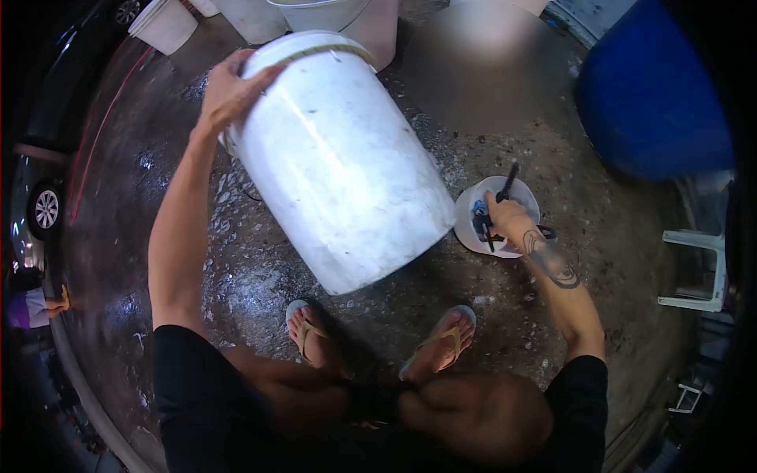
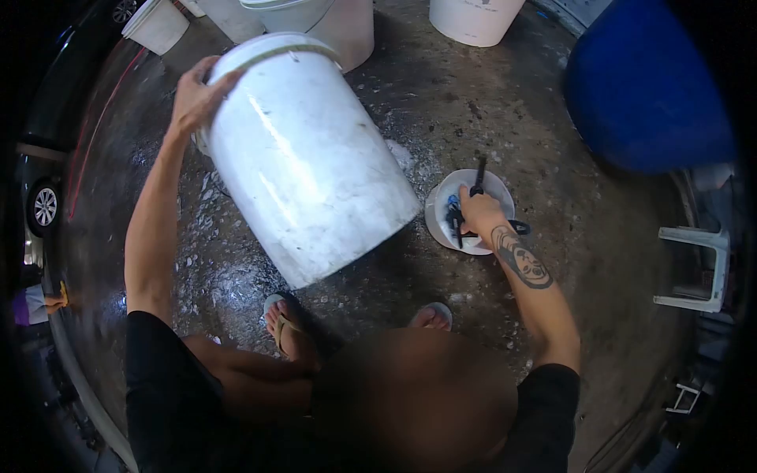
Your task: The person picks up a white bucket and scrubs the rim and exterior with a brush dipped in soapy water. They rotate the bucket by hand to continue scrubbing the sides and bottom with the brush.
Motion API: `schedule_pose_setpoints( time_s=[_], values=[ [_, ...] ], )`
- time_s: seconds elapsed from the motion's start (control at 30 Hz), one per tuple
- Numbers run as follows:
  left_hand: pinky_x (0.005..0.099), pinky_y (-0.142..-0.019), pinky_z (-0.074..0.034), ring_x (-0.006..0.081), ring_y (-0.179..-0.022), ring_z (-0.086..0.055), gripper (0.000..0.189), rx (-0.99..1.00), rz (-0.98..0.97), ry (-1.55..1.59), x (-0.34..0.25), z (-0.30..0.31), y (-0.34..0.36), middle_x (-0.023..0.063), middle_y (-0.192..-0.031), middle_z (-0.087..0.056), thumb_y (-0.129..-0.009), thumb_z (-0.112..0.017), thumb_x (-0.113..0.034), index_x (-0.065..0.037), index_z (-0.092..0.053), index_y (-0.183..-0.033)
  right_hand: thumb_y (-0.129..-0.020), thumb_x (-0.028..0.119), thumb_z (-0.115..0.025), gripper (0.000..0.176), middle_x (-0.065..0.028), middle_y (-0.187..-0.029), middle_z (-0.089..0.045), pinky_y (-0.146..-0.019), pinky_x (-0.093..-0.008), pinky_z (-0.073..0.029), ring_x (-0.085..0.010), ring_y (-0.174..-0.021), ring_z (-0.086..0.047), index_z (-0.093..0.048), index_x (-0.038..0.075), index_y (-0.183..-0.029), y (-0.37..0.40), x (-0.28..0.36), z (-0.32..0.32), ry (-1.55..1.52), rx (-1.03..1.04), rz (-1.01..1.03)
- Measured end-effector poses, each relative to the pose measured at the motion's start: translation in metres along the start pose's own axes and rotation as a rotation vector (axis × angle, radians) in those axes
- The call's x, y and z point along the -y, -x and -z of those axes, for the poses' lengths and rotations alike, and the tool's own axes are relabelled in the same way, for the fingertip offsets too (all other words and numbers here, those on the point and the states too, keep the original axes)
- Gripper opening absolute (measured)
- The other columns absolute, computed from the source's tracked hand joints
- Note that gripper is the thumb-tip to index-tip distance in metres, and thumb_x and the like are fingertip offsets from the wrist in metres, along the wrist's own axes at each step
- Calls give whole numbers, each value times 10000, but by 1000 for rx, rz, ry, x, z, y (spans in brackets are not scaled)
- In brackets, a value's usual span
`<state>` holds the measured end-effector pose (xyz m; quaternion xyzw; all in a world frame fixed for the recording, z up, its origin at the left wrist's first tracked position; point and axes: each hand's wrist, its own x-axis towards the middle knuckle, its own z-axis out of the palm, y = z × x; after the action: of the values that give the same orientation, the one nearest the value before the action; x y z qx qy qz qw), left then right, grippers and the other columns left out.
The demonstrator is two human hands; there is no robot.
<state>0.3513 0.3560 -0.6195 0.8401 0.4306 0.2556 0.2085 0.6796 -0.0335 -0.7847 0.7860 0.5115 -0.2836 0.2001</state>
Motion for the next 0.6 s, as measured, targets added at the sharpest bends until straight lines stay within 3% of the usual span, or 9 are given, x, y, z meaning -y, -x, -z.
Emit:
schedule_pose_setpoints(
  time_s=[0.1,0.13,0.17,0.23,0.37,0.43,0.5,0.57,0.6],
  values=[
    [374,-905,-530,312,-993,-690,902,-107,-114,-59,25,48,-1,240,-1105,-694,-701,-778,-628,38,-612,-1287,-719,255,-844,837,-256,-1079,-675,-773,-469,-563,-415,-970,-683,-398,25,-1389,0,5,-9,-107,188,57],
    [384,-900,-528,307,-983,-690,892,-159,-117,-67,32,61,3,230,-1071,-701,-710,-769,-634,51,-615,-1261,-794,228,-777,731,-256,-1052,-681,-773,-471,-564,-425,-962,-682,-400,13,-1382,-21,-13,-24,-77,146,123],
    [384,-900,-528,307,-983,-690,892,-169,-103,-82,38,71,10,230,-1071,-701,-710,-769,-634,51,-615,-1261,-833,100,-696,536,-226,-811,-685,-441,-383,-532,-282,-528,-682,-434,47,-1298,-3,-4,4,-173,116,69],
    [372,-824,-543,260,-863,-687,798,-261,-26,-132,47,85,21,189,-1020,-699,-761,-765,-593,40,-623,-1226,-838,201,-734,609,-235,-970,-699,-684,-457,-582,-367,-827,-720,-431,17,-1334,10,10,25,-117,106,-81],
    [368,-790,-547,241,-844,-685,828,-344,116,-83,57,92,43,182,-987,-695,-742,-768,-622,30,-605,-1226,-818,240,-780,592,-213,-928,-709,-586,-407,-585,-303,-715,-731,-486,2,-1274,13,18,23,-234,276,-52],
    [371,-792,-550,253,-858,-687,837,-356,126,-91,68,92,57,198,-1002,-695,-736,-776,-614,44,-601,-1222,-845,174,-737,402,-192,-860,-715,-515,-368,-568,-259,-646,-725,-573,-1,-1168,10,10,29,-190,137,16],
    [375,-798,-555,277,-885,-692,855,-379,101,-71,64,83,55,229,-1031,-696,-724,-793,-598,73,-594,-1216,-859,152,-703,190,-157,-787,-721,-538,-397,-572,-245,-588,-711,-671,-32,-895,5,14,12,98,89,48],
    [373,-786,-553,263,-887,-687,796,-380,132,-24,43,83,67,213,-1022,-694,-732,-812,-558,64,-601,-1181,-843,122,-689,230,-146,-755,-718,-541,-381,-582,-229,-590,-710,-636,-54,-983,14,19,23,-231,411,-94],
    [367,-775,-552,251,-872,-685,767,-357,163,5,36,84,76,202,-1007,-695,-737,-816,-544,62,-602,-1156,-780,215,-766,272,-154,-784,-725,-526,-385,-571,-225,-639,-716,-699,-39,-851,6,6,18,-157,356,-21]
  ],
)
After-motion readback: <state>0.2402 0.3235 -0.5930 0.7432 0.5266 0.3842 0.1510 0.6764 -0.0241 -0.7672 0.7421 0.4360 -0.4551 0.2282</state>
